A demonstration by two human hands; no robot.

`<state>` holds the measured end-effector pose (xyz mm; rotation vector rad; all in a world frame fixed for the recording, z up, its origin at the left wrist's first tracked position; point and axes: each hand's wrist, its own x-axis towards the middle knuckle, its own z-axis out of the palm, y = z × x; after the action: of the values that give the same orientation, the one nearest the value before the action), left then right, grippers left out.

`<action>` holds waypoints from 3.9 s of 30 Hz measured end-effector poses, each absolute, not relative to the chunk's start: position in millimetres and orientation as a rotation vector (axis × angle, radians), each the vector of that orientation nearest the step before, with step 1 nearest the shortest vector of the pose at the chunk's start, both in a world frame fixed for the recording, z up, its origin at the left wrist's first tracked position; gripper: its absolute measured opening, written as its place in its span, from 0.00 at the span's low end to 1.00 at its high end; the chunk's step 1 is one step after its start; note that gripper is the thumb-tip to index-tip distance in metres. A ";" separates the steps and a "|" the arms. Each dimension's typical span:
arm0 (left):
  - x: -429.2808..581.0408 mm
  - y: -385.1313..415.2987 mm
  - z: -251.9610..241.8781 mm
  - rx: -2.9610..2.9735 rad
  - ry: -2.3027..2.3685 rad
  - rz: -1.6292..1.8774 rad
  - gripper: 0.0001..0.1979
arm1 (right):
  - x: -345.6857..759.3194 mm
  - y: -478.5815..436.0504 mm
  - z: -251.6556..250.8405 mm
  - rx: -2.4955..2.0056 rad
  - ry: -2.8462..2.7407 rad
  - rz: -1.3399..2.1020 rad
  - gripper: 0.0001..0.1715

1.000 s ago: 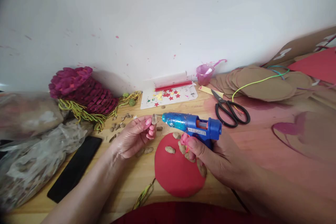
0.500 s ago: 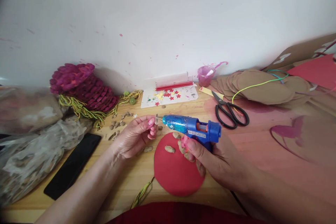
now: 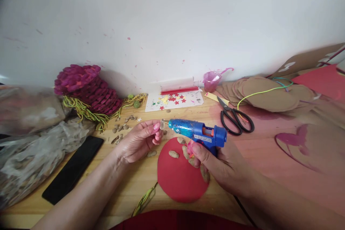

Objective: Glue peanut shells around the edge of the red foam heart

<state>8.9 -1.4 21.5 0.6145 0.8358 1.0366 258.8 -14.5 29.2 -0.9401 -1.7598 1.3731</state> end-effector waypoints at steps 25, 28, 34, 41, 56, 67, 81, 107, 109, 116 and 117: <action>7.9 -1.5 19.0 0.613 0.814 1.024 0.11 | 260.5 -9.9 27.2 -0.926 -1.845 1.246 0.21; 8.2 -1.1 19.0 0.614 0.815 1.026 0.11 | 260.1 -9.7 27.9 -0.912 -1.850 1.205 0.21; 8.4 -2.0 20.0 0.617 0.825 1.016 0.12 | 258.4 -8.7 30.4 -0.913 -1.862 1.169 0.22; 6.7 -2.7 20.1 0.616 0.832 1.015 0.13 | 258.2 -7.1 30.0 -0.923 -1.855 1.199 0.21; 6.8 -2.0 20.2 0.626 0.845 1.023 0.13 | 256.9 -8.2 34.7 -0.948 -1.858 1.171 0.21; 6.9 -1.1 21.3 0.632 0.859 1.041 0.14 | 257.9 -8.8 32.8 -0.922 -1.859 1.188 0.21; 7.4 -0.1 22.1 0.650 0.902 1.098 0.15 | 259.4 -9.1 32.5 -0.953 -1.826 1.269 0.21; 7.1 0.8 20.8 0.607 0.874 1.101 0.14 | 259.1 -12.0 32.3 -0.896 -1.933 1.243 0.16; 7.1 1.1 20.7 0.605 0.869 1.102 0.13 | 258.5 -11.3 32.9 -0.895 -1.942 1.233 0.17; 6.6 0.8 22.2 0.610 0.867 1.115 0.14 | 256.7 -10.1 36.7 -0.853 -1.960 1.190 0.16; 6.6 0.7 22.8 0.610 0.869 1.115 0.14 | 256.8 -10.3 37.0 -0.854 -1.960 1.188 0.16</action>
<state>6.6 0.7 22.8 0.6101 0.8687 1.1154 256.8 -10.3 37.0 -0.8539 -1.9596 1.1884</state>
